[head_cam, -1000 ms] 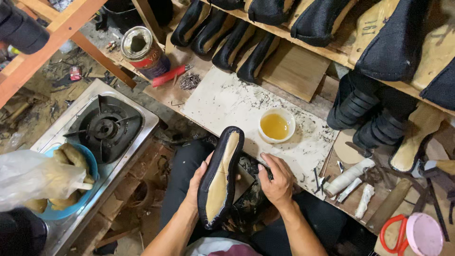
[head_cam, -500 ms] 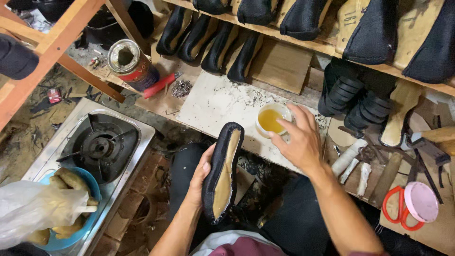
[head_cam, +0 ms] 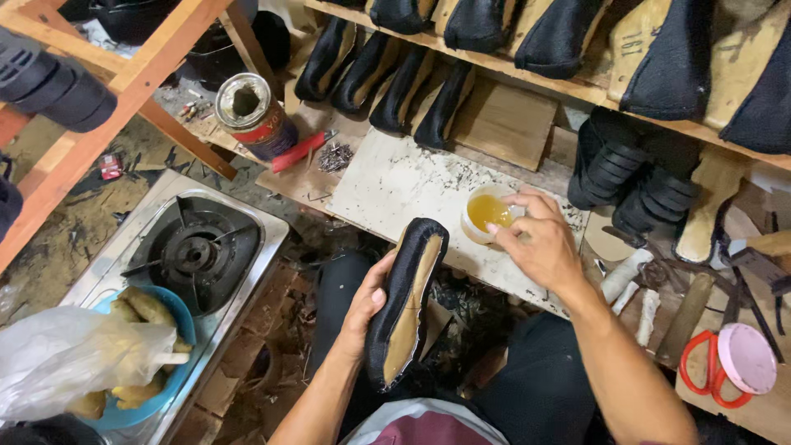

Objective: The person applies a liquid adhesive to the sole of a black shoe using their fingers, then places the shoe on a wooden shelf. They repeat this process with a second shoe, applying the liquid to the sole and placing it on the shelf.

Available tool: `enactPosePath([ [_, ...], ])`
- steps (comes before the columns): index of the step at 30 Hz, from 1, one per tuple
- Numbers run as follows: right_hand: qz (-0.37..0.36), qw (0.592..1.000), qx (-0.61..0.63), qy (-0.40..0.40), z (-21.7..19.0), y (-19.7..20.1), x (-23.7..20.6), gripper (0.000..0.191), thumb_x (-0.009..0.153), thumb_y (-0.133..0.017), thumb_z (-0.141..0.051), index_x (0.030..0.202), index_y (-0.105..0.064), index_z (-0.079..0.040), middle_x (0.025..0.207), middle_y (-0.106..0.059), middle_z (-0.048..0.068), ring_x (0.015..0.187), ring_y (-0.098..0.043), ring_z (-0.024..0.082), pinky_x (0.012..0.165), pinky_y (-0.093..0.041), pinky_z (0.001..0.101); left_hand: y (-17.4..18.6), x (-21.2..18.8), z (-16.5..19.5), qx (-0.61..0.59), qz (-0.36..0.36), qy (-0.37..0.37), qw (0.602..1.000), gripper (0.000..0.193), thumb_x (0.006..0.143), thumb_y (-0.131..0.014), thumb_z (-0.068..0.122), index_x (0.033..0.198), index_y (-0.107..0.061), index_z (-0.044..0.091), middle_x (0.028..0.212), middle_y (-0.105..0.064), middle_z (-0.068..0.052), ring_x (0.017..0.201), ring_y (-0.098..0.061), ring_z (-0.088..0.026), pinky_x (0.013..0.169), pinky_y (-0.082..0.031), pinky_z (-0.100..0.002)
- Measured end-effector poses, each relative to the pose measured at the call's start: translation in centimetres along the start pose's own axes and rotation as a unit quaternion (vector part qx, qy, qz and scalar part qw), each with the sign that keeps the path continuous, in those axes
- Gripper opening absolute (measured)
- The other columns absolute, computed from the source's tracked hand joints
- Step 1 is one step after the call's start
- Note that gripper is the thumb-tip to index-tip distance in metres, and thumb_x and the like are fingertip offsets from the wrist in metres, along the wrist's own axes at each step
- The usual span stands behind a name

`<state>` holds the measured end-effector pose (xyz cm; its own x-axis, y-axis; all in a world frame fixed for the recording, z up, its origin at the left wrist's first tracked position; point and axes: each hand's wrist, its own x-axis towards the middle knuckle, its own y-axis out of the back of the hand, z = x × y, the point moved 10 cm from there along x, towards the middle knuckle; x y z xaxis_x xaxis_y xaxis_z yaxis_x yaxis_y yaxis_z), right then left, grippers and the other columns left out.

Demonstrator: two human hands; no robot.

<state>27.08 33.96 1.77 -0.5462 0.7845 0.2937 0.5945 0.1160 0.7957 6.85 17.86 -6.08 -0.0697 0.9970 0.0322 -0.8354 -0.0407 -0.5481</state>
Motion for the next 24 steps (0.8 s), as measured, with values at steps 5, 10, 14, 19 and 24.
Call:
enactPosePath([
  [5,0.066,0.967,0.243,0.036,-4.1,0.4,-3.5,0.035,0.099,-0.06,-0.032,0.106,-0.076,-0.002,0.157,-0.043,0.025,0.145,-0.047,0.039,0.123,-0.038,0.0545,-1.7,0.5,-0.3,-0.002,-0.025,-0.004,1.0,0.096,0.086,-0.063,0.056,0.156,-0.036,-0.003,0.159,-0.041,-0.021,0.148,-0.041,-0.028,0.124,-0.028,-0.041],
  [10,0.099,0.959,0.249,0.09,-6.9,0.0,-5.3,0.041,0.105,-0.057,-0.028,0.132,-0.066,0.001,0.168,-0.021,0.025,0.157,-0.028,0.043,0.126,-0.034,0.0563,-2.9,1.1,-1.9,-0.001,-0.037,0.009,0.999,0.094,0.086,-0.063,0.056,0.155,-0.036,-0.003,0.161,-0.039,-0.021,0.15,-0.038,-0.03,0.124,-0.027,-0.042],
  [14,0.084,0.97,0.217,0.076,-6.6,-0.2,-5.2,0.045,0.104,-0.056,-0.027,0.139,-0.062,0.0,0.17,-0.02,0.025,0.159,-0.026,0.043,0.125,-0.033,0.0551,-3.5,1.4,-2.4,0.005,-0.062,-0.001,0.998,0.09,0.089,-0.063,0.053,0.154,-0.039,-0.003,0.164,-0.037,-0.02,0.153,-0.035,-0.03,0.126,-0.025,-0.042],
  [19,0.087,0.976,0.185,0.073,-6.6,-0.1,-4.8,0.043,0.104,-0.055,-0.026,0.139,-0.062,-0.002,0.168,-0.024,0.027,0.157,-0.029,0.043,0.124,-0.035,0.0519,-3.3,1.8,-2.5,0.012,-0.064,-0.002,0.998,0.082,0.091,-0.061,0.048,0.153,-0.041,-0.003,0.165,-0.036,-0.019,0.154,-0.034,-0.03,0.127,-0.024,-0.041],
  [24,0.129,0.981,0.046,0.136,-8.3,0.9,-4.4,0.035,0.097,-0.065,-0.019,0.13,-0.071,-0.008,0.161,-0.036,0.026,0.153,-0.036,0.041,0.127,-0.031,0.0517,-2.9,1.6,-2.0,0.025,-0.061,0.002,0.998,0.08,0.092,-0.059,0.046,0.152,-0.042,-0.004,0.165,-0.035,-0.018,0.153,-0.035,-0.029,0.126,-0.025,-0.04],
])
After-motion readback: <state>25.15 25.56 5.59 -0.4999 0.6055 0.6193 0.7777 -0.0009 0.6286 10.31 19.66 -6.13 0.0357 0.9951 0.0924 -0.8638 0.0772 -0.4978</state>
